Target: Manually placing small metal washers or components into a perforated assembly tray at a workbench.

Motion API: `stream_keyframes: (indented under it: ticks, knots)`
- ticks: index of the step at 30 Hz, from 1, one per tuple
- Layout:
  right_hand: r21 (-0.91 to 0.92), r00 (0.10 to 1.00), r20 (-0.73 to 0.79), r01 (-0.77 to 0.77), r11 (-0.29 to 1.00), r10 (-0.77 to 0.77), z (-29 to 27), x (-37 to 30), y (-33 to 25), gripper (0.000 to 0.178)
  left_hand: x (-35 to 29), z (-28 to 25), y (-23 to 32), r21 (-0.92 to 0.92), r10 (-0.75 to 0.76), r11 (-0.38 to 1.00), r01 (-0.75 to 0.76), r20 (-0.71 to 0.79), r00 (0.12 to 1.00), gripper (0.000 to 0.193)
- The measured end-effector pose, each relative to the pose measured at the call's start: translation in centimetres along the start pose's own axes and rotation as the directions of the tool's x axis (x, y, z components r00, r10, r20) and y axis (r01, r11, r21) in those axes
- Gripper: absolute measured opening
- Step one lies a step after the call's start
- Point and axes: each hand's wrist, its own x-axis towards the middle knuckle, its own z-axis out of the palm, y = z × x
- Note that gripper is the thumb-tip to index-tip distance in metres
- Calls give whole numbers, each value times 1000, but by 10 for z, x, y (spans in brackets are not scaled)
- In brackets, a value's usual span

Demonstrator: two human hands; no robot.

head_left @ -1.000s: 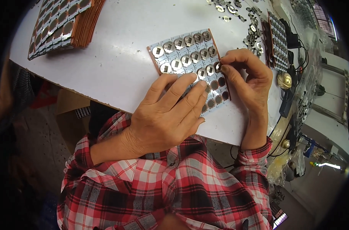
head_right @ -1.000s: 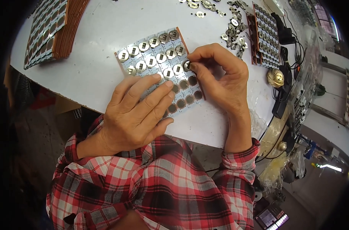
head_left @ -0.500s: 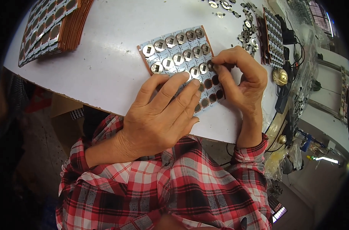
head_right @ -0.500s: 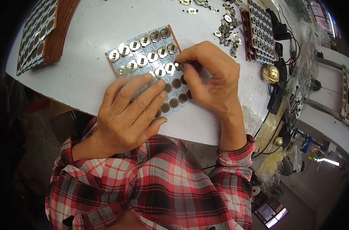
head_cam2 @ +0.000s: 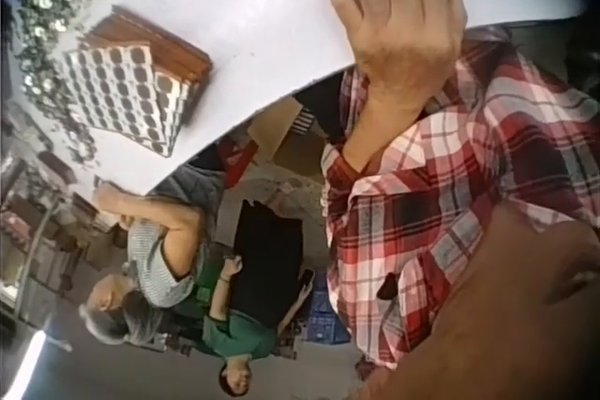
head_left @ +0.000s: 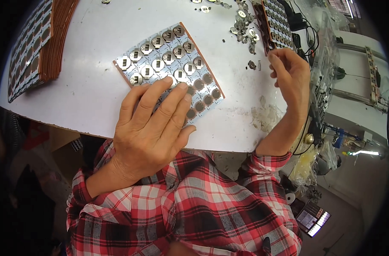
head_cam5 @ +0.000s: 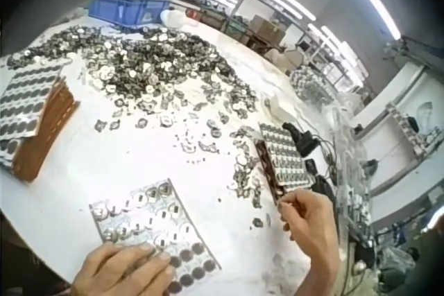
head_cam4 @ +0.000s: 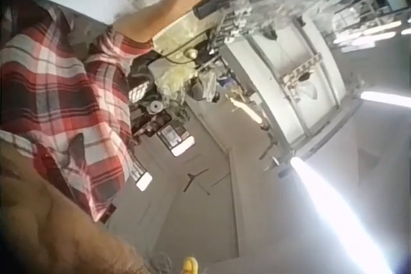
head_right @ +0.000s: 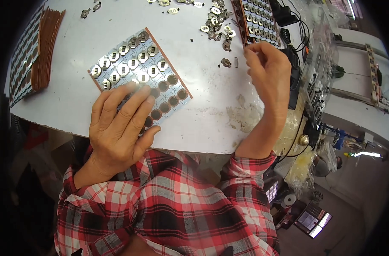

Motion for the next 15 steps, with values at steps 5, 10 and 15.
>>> stream_keyframes:
  ticks: [5,10,15]
  knots:
    - [-110,982,190,31,993,-9,1,-1,12,15,2,1,0,10,-5,1000,5,-3,1000,46]
    - [94,969,245,4,996,-27,2,-1,6,13,8,2,-2,9,0,1000,0,11,1000,47]
    - [579,954,250,-9,815,-167,17,-11,-14,24,1,3,-6,-33,18,999,-21,-91,996,56]
